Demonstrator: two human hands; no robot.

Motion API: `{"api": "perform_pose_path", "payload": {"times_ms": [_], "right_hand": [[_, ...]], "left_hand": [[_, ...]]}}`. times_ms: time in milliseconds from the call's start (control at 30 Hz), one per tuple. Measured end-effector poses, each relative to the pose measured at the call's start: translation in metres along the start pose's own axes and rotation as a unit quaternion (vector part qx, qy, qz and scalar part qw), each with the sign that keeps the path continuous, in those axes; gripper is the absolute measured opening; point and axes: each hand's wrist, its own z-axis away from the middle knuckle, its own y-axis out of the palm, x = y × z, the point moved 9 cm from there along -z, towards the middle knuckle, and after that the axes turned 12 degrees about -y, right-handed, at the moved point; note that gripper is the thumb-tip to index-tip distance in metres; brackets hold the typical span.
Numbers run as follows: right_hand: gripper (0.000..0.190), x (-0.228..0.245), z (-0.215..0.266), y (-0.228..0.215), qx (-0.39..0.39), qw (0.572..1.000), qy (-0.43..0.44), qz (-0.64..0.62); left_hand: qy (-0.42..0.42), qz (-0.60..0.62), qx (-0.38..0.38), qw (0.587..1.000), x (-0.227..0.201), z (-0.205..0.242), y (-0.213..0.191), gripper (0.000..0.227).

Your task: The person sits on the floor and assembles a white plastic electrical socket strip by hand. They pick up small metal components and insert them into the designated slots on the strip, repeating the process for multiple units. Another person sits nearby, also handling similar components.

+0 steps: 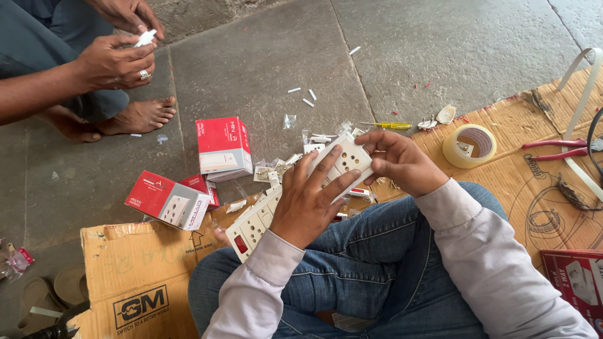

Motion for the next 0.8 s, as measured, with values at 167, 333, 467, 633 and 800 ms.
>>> {"api": "perform_pose_path", "payload": {"times_ms": [167,333,467,633,800], "right_hand": [[0.061,0.011,-0.007,-0.002,-0.023,0.99,-0.031,-0.133],[0.032,0.004,-0.005,-0.117,-0.274,0.93,0.027,0.243],[0.014,-0.067,-0.003,-0.175,-0.182,0.857,0.181,0.448],[0.019,-0.175,-0.012,-0.203,0.118,0.658,0.194,0.718],[0.028,-0.204,-0.003,-0.221,0.135,0.613,0.264,0.732]], "left_hand": [[0.0,0.073,0.015,0.997,0.012,-0.007,0.008,0.066],[-0.059,0.392,0.074,0.915,0.043,-0.027,-0.001,0.071],[-0.158,0.716,0.02,0.68,0.084,-0.019,-0.028,0.071],[-0.228,0.863,-0.006,0.451,0.096,0.008,0.016,0.069],[-0.21,0.875,0.012,0.437,0.091,0.011,0.058,0.073]]}}
